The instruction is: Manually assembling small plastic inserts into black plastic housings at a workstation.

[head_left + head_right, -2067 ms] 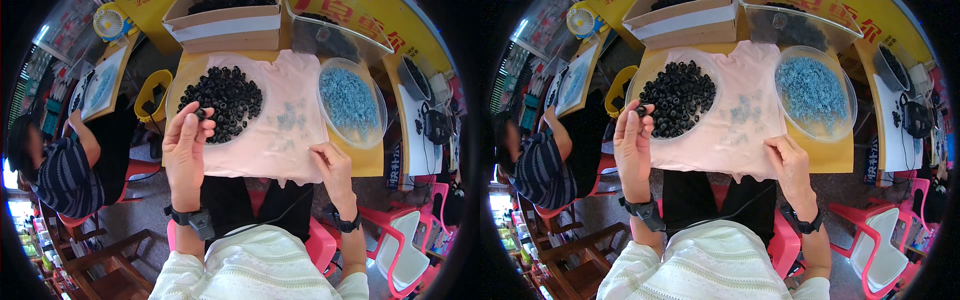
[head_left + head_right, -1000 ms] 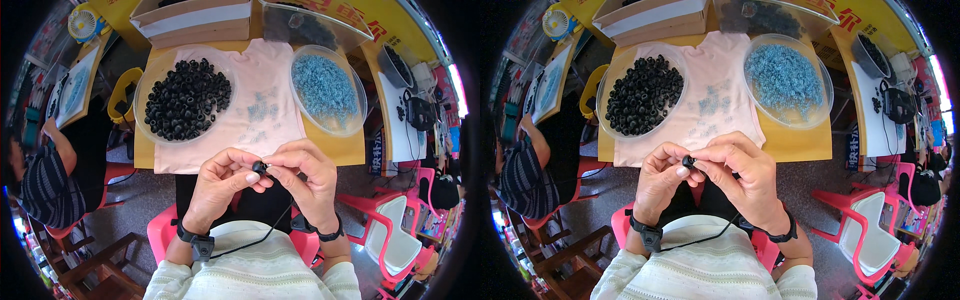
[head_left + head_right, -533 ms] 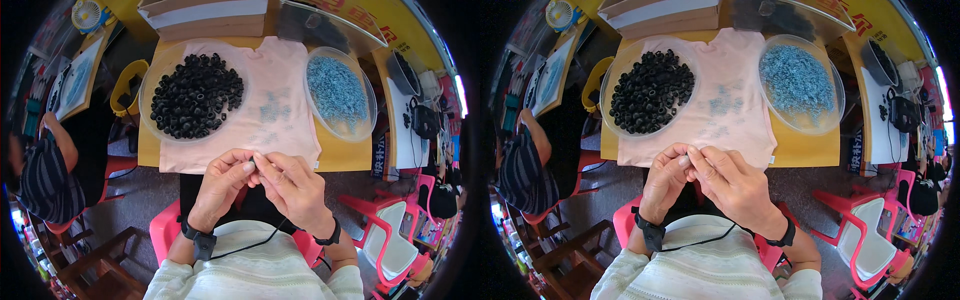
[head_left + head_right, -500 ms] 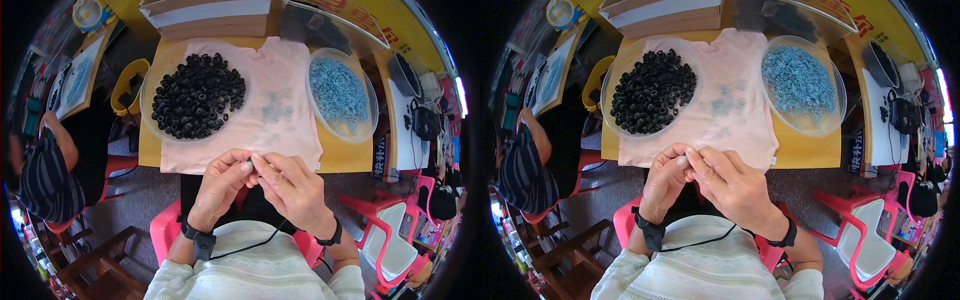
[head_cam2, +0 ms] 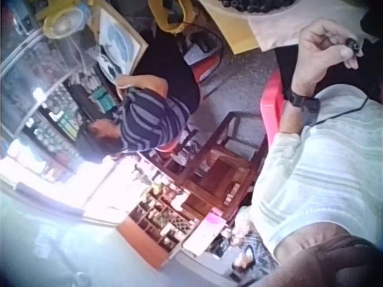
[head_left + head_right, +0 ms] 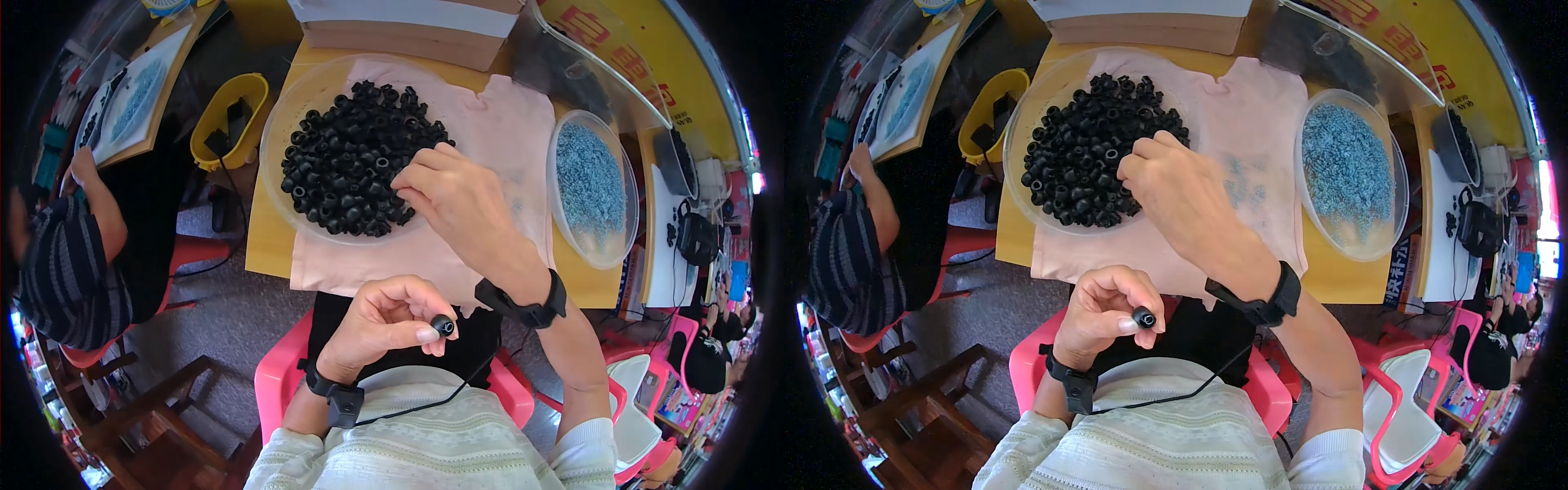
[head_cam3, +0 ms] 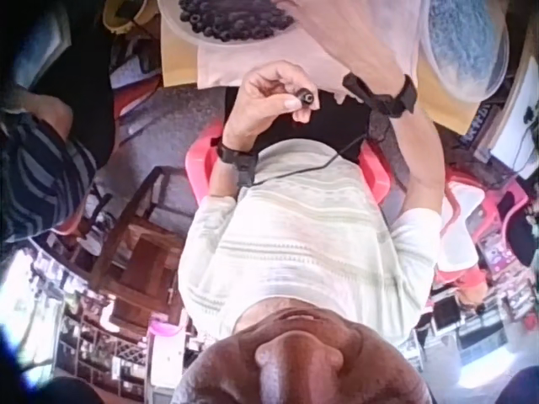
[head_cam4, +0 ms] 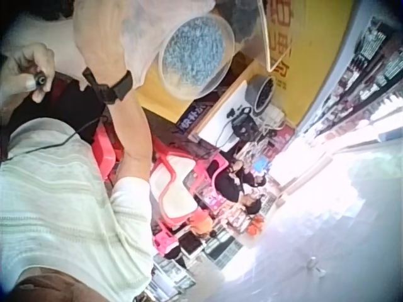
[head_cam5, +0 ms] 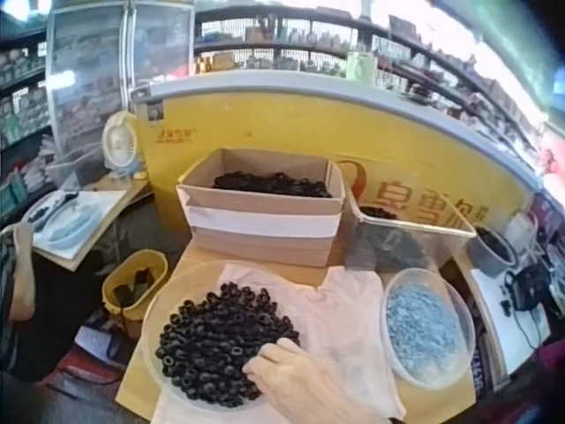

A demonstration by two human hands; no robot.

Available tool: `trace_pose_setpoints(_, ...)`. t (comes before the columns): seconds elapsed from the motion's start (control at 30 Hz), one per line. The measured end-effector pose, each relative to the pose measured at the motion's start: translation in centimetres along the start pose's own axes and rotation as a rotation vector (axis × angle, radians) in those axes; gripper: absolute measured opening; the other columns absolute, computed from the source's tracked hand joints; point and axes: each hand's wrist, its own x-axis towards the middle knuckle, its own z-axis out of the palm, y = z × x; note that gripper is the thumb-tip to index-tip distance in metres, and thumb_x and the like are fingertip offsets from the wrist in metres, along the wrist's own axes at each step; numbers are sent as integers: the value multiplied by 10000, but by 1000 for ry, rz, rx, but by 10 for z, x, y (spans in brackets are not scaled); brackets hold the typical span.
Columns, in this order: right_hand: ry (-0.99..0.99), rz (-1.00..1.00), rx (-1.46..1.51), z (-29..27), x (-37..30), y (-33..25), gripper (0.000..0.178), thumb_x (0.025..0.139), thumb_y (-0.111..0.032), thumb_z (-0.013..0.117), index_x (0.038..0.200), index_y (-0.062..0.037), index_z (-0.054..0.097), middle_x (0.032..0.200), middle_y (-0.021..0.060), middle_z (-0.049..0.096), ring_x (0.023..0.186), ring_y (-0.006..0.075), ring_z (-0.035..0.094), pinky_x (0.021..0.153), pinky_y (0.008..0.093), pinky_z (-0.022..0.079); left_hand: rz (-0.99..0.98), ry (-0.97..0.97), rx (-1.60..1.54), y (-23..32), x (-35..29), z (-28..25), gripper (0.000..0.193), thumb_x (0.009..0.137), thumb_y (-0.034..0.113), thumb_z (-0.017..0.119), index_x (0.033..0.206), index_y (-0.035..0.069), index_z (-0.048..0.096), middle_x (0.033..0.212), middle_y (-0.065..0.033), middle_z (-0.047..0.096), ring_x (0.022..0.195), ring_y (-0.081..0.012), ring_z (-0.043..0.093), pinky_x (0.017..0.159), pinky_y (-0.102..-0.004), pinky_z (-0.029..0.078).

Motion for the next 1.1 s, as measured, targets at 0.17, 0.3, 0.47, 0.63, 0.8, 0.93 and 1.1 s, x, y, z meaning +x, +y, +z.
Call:
trace_pose_setpoints(0.17, -106, 6, -35, 5, 6, 3, 145, 723, -30, 680, 862, -47, 718, 863, 49, 608, 925, 242, 570, 735, 358, 527, -10, 13, 1, 5, 1, -4, 164, 866, -28, 672, 1028, -36, 650, 945, -125, 699, 764, -152, 683, 705, -287, 577)
trace_pose_setpoints(0.3, -115, -1, -49, 4, 9, 1, 137, 729, -39, 685, 860, -62, 720, 872, 50, 609, 944, 241, 561, 757, 353, 523, -31, 12, 21, 8, 1, -4, 160, 874, -29, 665, 1033, -36, 650, 960, -113, 696, 783, -145, 678, 716, -276, 567)
trace_pose_setpoints(0.47, -52, -32, 37, -3, 8, 5, 121, 759, -58, 705, 878, -44, 702, 867, 62, 619, 913, 245, 572, 755, 343, 513, -29, 6, 9, 5, -1, -3, 165, 883, -15, 663, 1047, -28, 647, 966, -107, 693, 793, -140, 674, 721, -272, 561)
trace_pose_setpoints(0.63, -67, 311, 555, -37, -6, -14, 123, 855, -64, 700, 959, 0, 682, 883, 53, 669, 786, 152, 617, 703, 263, 502, 52, 36, 28, 0, -3, -2, 158, 904, 32, 659, 1054, -10, 633, 977, -117, 691, 799, -143, 677, 706, -264, 551)
trace_pose_setpoints(0.8, -38, 562, 1039, -66, -43, -26, 212, 926, -76, 669, 1117, 17, 676, 922, 24, 685, 801, 71, 613, 735, 216, 508, 99, 66, 55, 0, 0, 10, 153, 927, 59, 640, 1065, 3, 606, 975, -142, 688, 792, -153, 676, 703, -258, 545)
trace_pose_setpoints(0.93, -31, 592, 1139, -81, -69, -28, 237, 937, -95, 670, 1147, 16, 667, 930, 29, 683, 807, 72, 628, 738, 204, 513, 102, 55, 63, -5, 2, 20, 174, 932, 78, 639, 1085, 5, 600, 971, -150, 687, 785, -158, 674, 701, -263, 545)
trace_pose_setpoints(1.1, 15, 576, 1228, -89, -97, -30, 281, 935, -70, 668, 1198, 18, 620, 952, 28, 664, 807, 73, 629, 720, 201, 513, 91, 46, 67, -12, 4, 32, 188, 935, 86, 634, 1099, 4, 594, 973, -149, 686, 782, -164, 673, 705, -268, 547)
